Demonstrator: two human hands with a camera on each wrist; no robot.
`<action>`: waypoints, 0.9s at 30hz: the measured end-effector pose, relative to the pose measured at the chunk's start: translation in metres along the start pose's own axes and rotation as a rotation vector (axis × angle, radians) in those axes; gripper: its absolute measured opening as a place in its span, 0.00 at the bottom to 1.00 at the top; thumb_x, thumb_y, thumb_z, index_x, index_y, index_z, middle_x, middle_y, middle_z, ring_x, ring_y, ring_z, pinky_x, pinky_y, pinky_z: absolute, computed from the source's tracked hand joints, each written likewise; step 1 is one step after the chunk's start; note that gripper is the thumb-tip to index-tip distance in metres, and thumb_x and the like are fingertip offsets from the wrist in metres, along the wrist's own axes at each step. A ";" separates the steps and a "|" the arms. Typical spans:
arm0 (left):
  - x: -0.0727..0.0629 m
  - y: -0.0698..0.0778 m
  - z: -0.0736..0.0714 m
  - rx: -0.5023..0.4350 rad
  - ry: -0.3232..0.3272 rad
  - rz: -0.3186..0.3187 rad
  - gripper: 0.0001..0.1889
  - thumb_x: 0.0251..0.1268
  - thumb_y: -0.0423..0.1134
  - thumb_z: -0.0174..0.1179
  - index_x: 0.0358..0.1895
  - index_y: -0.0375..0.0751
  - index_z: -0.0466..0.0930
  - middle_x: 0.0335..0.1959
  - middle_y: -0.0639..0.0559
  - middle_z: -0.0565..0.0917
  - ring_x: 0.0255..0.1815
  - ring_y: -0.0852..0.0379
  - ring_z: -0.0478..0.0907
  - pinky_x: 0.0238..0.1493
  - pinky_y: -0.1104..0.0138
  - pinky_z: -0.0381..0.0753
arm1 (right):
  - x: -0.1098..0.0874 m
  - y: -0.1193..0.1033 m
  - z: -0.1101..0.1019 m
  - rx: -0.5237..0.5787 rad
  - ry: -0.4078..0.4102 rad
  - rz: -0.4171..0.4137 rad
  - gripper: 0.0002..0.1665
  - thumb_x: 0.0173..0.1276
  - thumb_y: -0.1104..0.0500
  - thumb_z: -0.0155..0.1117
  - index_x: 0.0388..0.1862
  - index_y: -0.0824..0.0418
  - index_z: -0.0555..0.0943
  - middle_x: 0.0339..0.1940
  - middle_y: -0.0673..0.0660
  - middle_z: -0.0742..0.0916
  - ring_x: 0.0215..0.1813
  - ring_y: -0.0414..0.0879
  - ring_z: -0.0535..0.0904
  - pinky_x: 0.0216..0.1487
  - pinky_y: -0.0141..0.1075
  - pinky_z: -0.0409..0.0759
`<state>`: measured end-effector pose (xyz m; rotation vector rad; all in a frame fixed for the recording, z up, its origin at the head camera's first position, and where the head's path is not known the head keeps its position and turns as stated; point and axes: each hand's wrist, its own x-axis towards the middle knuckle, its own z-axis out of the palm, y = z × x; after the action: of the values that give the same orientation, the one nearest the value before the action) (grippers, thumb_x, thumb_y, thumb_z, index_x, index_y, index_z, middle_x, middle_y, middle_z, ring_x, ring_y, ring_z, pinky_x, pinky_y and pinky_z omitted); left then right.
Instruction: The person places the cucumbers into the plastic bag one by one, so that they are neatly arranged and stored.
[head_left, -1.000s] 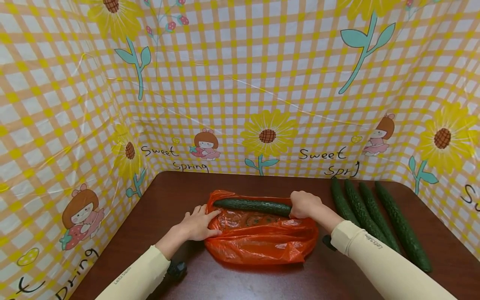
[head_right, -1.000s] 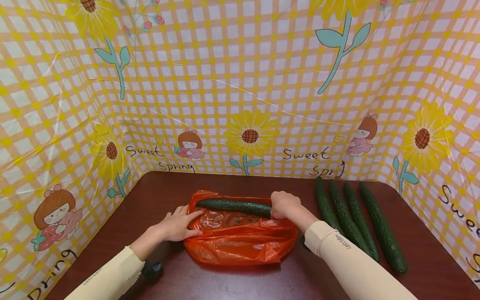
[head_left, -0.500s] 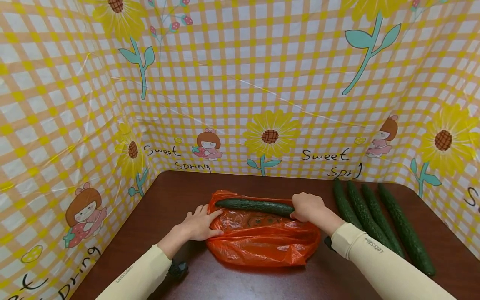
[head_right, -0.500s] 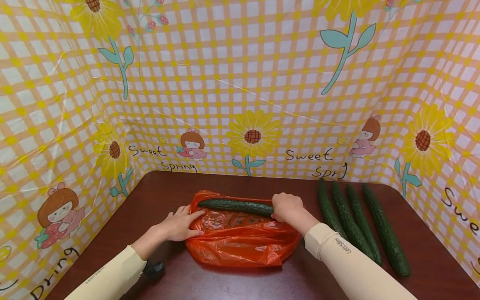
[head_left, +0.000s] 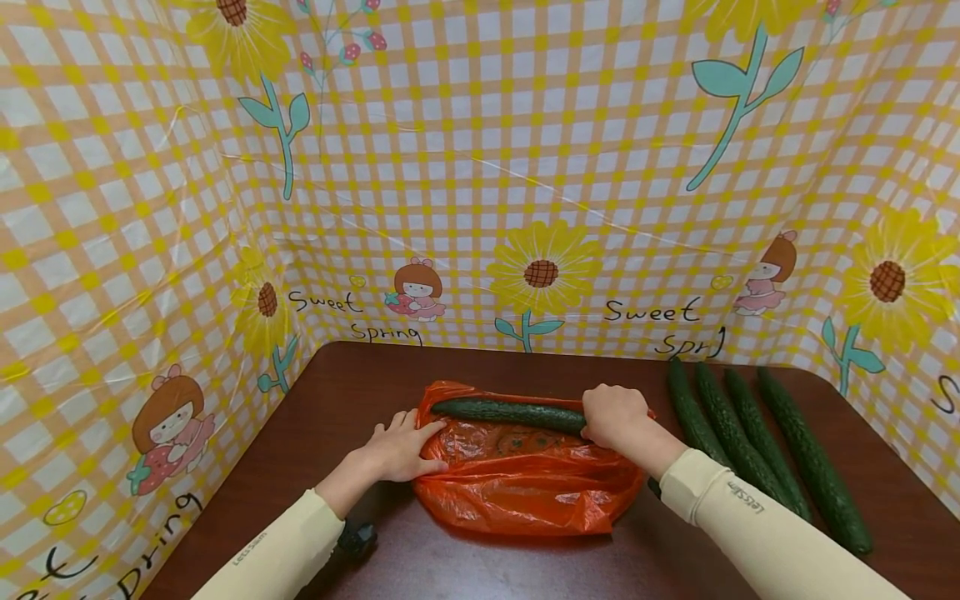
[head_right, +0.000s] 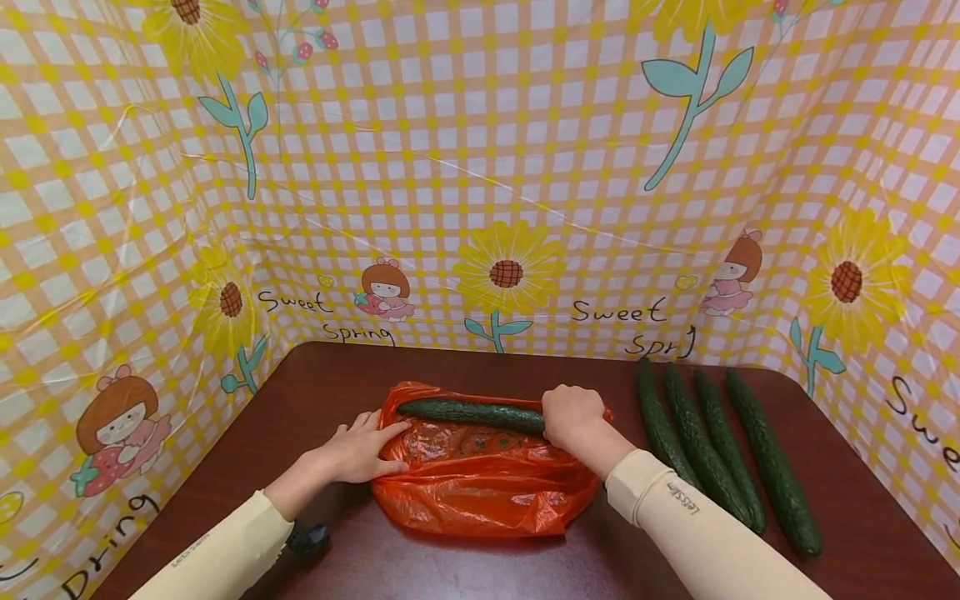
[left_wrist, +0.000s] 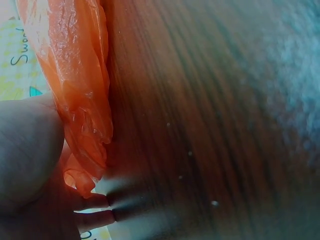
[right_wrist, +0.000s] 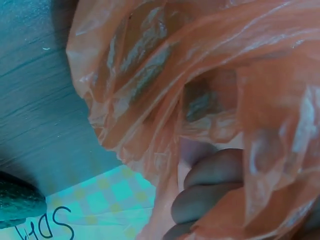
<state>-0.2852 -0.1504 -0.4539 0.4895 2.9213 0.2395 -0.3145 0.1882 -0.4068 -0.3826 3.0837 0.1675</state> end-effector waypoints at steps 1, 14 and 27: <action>0.000 0.000 0.000 0.001 -0.001 -0.001 0.39 0.65 0.66 0.60 0.76 0.57 0.65 0.77 0.34 0.60 0.77 0.36 0.56 0.66 0.34 0.62 | 0.000 0.000 0.000 0.001 -0.005 -0.007 0.16 0.58 0.50 0.78 0.33 0.61 0.85 0.27 0.57 0.86 0.27 0.53 0.82 0.30 0.52 0.84; -0.002 0.000 -0.001 -0.011 -0.002 0.002 0.39 0.65 0.65 0.61 0.76 0.56 0.66 0.77 0.34 0.60 0.77 0.35 0.56 0.67 0.33 0.61 | -0.003 0.008 -0.003 0.197 -0.153 -0.068 0.16 0.60 0.51 0.77 0.25 0.58 0.80 0.20 0.52 0.78 0.22 0.46 0.74 0.25 0.42 0.74; -0.001 0.000 -0.002 -0.008 -0.005 -0.004 0.39 0.63 0.66 0.61 0.76 0.56 0.66 0.76 0.34 0.60 0.76 0.36 0.56 0.67 0.34 0.61 | -0.010 0.003 -0.009 0.134 -0.290 -0.105 0.26 0.50 0.41 0.82 0.36 0.59 0.84 0.28 0.51 0.84 0.30 0.46 0.76 0.34 0.44 0.77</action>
<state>-0.2848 -0.1506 -0.4521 0.4816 2.9151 0.2495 -0.3054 0.1931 -0.3972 -0.4664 2.7631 0.0112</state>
